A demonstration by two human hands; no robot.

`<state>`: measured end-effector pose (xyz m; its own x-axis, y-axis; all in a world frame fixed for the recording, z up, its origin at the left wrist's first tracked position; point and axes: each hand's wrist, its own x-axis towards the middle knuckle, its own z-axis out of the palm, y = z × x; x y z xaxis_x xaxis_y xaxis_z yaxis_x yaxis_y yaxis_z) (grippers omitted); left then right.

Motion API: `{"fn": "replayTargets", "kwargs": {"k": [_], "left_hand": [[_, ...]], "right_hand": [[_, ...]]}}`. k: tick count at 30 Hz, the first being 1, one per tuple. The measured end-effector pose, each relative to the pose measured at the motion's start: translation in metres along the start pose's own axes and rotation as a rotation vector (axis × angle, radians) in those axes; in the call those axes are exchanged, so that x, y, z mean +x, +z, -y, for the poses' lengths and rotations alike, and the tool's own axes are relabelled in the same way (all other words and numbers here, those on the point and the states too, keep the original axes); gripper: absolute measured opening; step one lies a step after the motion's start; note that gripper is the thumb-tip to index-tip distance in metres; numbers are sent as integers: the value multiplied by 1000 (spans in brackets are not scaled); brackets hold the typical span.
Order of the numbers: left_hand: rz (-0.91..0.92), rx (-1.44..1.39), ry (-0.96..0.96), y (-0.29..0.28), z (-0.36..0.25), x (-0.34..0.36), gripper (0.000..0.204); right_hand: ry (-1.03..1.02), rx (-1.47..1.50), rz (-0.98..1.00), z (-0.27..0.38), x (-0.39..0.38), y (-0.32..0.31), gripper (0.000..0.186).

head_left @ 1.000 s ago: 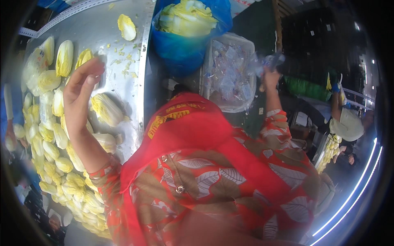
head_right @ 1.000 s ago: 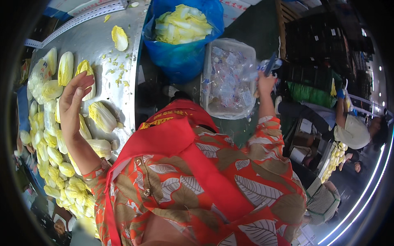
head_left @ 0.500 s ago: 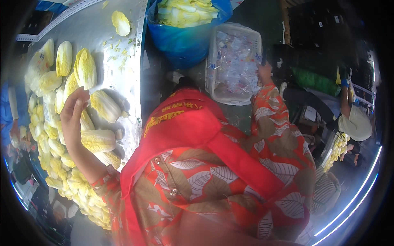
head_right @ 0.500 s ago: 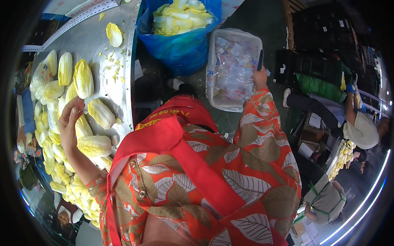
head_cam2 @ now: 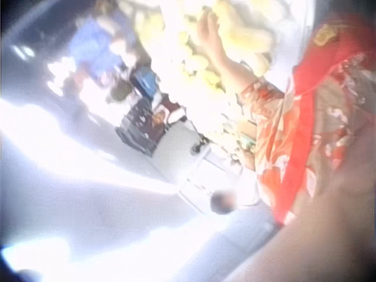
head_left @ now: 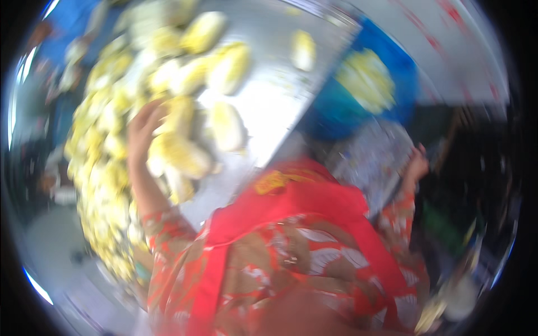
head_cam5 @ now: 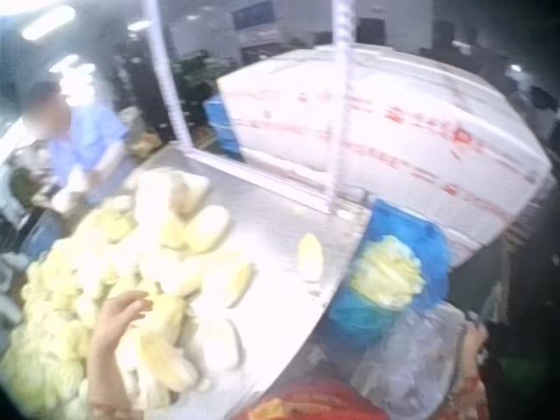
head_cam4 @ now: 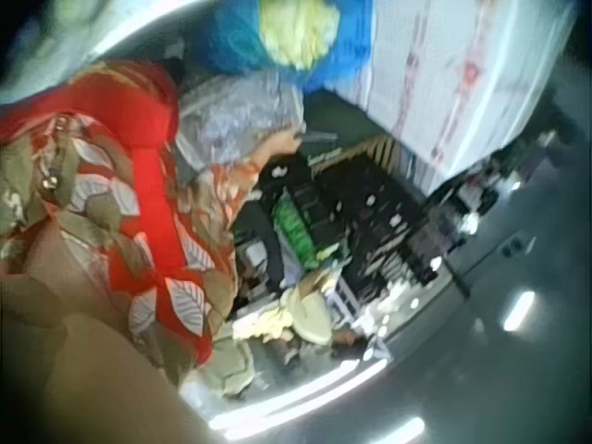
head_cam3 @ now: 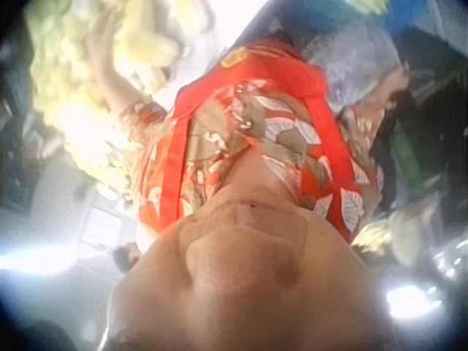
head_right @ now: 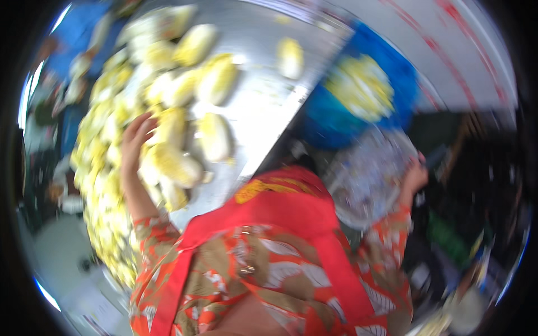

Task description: The person places individual napa cabbage heads into plastic bags, sometimes trimming the ends with a knife and removing loose outer leaves before sealing the bags.

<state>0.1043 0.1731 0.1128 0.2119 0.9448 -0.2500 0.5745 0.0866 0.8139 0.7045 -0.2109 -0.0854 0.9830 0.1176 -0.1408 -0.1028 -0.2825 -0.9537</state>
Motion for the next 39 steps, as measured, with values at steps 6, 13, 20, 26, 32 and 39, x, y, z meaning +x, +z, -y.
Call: {"fn": "replayTargets", "kwargs": {"k": [6, 13, 20, 26, 32, 39], "left_hand": [[-267, -169, -95, -28, 33, 30, 36], [-613, -326, -254, -65, 88, 105, 35], [-674, 295, -429, -113, 133, 187, 64], [-299, 1083, 179, -64, 68, 204, 85], [-335, 1015, 116, -49, 91, 216, 90], [-172, 1113, 46, -83, 84, 181, 83]], "right_hand": [[-189, 337, 634, 168, -92, 129, 55], [311, 177, 1450, 173, -222, 223, 52], [691, 20, 1666, 165, -224, 261, 54], [682, -32, 1662, 156, -220, 300, 49], [601, -75, 1659, 163, -216, 324, 46], [584, -86, 1581, 165, -191, 318, 46]]}}
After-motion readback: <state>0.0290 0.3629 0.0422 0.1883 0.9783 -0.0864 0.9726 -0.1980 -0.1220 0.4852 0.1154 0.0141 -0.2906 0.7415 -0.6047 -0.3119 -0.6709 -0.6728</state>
